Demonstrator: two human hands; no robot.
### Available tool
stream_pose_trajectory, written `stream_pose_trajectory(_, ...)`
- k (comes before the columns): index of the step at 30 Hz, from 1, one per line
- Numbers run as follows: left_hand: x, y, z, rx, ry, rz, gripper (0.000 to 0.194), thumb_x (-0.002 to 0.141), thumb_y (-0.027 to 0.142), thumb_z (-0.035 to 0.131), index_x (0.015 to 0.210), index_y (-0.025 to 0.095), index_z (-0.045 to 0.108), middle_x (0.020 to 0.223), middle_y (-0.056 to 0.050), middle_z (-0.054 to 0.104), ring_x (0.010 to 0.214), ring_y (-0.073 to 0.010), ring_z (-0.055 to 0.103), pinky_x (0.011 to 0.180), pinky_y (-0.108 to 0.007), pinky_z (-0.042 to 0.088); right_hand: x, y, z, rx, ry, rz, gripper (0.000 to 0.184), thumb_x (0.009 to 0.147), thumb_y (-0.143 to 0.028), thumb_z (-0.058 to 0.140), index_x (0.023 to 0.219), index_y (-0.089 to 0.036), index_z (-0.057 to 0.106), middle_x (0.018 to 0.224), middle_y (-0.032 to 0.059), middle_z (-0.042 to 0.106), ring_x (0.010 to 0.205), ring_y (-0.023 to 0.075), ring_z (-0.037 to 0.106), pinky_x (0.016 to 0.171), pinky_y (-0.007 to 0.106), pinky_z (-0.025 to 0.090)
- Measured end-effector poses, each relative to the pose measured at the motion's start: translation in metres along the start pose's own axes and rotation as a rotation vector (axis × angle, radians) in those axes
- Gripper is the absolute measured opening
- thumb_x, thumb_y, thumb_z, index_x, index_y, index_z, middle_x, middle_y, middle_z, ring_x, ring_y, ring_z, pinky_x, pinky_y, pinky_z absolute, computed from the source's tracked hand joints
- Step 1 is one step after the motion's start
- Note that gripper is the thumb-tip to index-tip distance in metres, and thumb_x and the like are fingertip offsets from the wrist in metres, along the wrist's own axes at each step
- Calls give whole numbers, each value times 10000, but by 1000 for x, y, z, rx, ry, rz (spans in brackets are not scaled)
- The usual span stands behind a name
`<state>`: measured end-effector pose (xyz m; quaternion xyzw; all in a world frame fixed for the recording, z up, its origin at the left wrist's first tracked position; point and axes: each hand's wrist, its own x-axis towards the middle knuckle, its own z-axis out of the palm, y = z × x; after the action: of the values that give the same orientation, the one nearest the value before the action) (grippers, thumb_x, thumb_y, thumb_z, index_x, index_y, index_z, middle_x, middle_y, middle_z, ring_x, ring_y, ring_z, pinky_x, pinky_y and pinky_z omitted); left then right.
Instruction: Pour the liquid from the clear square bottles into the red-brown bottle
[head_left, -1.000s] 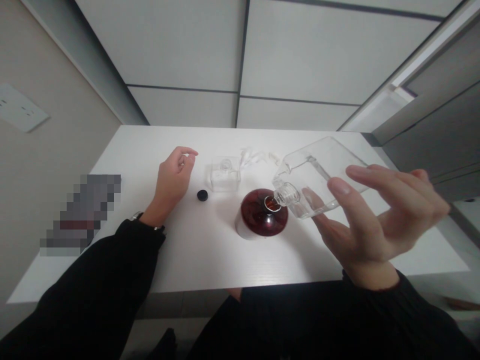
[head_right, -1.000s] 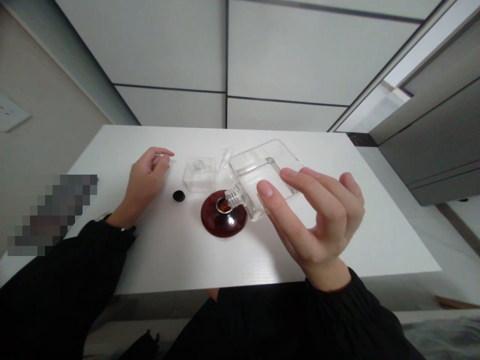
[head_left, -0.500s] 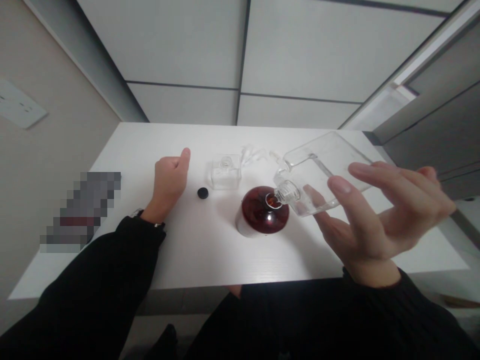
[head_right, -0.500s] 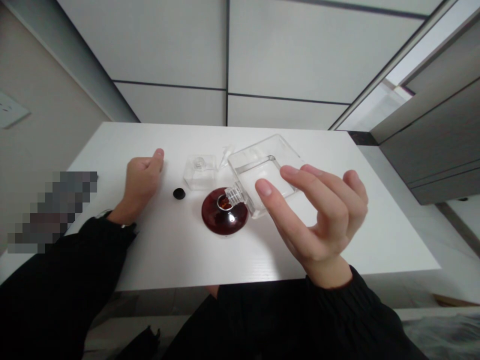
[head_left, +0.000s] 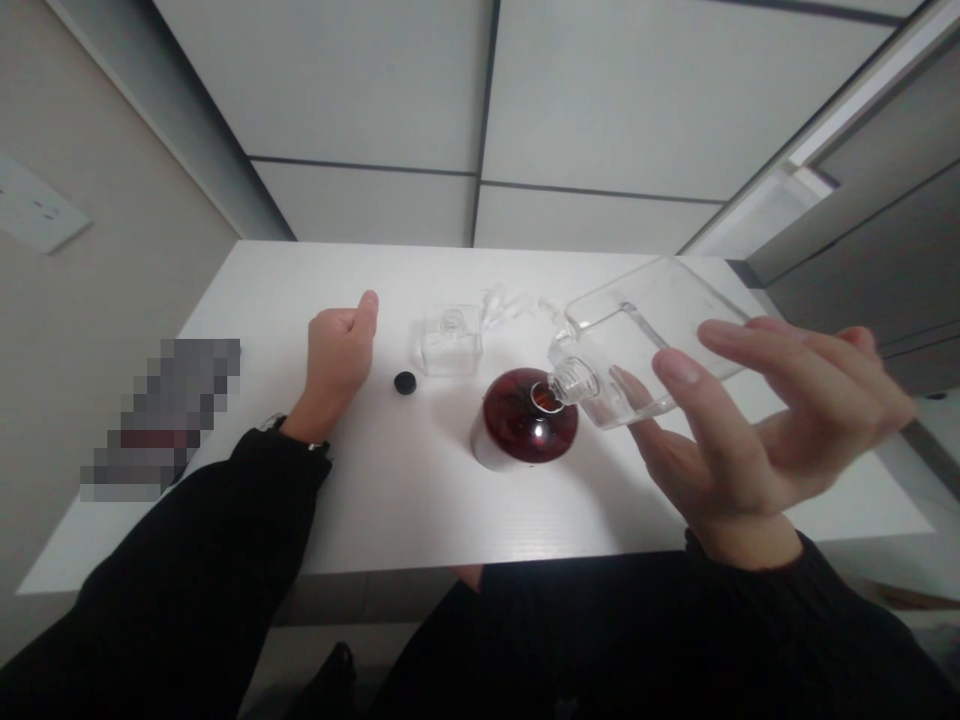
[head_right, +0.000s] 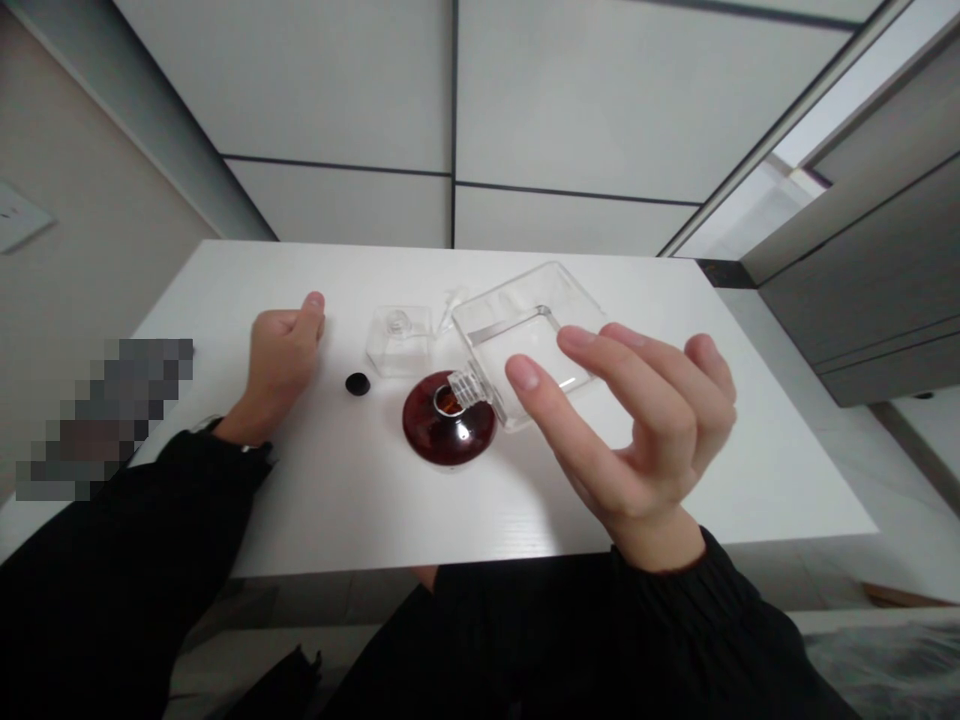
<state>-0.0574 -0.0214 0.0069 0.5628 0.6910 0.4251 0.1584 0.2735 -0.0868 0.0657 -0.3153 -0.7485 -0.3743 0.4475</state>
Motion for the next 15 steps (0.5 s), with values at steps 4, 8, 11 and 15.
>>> stream_pose_trajectory(4,1,-1,0,29,-2,3,581,1007,465,485,571,229,181,538,15,191,519,-133,200,538,-366,165,0,0,-1,17,-15,-5,607,947,-232,725,1516,-394,591,1206,21,717,1078,210,684,1118,427,492)
stream_pose_trajectory(8,1,0,0,35,-7,10,593,1005,472,478,551,233,181,544,16,195,521,-131,207,544,-359,155,0,0,-1,10,-16,-13,569,957,-235,709,1494,-394,609,1203,23,711,1085,209,675,1112,427,499)
stream_pose_trajectory(11,0,0,0,17,-12,18,597,993,489,488,542,239,188,541,21,195,519,-132,205,544,-362,147,0,1,0,8,-9,-14,397,976,-287,682,1362,-383,690,1207,7,706,1085,204,673,1095,433,510)
stream_pose_trajectory(15,0,1,1,18,-6,9,593,992,465,494,539,244,181,547,24,195,518,-134,202,553,-379,154,2,2,0,7,-4,-34,344,928,-248,738,1258,-345,720,1217,9,696,1096,202,663,1082,432,525)
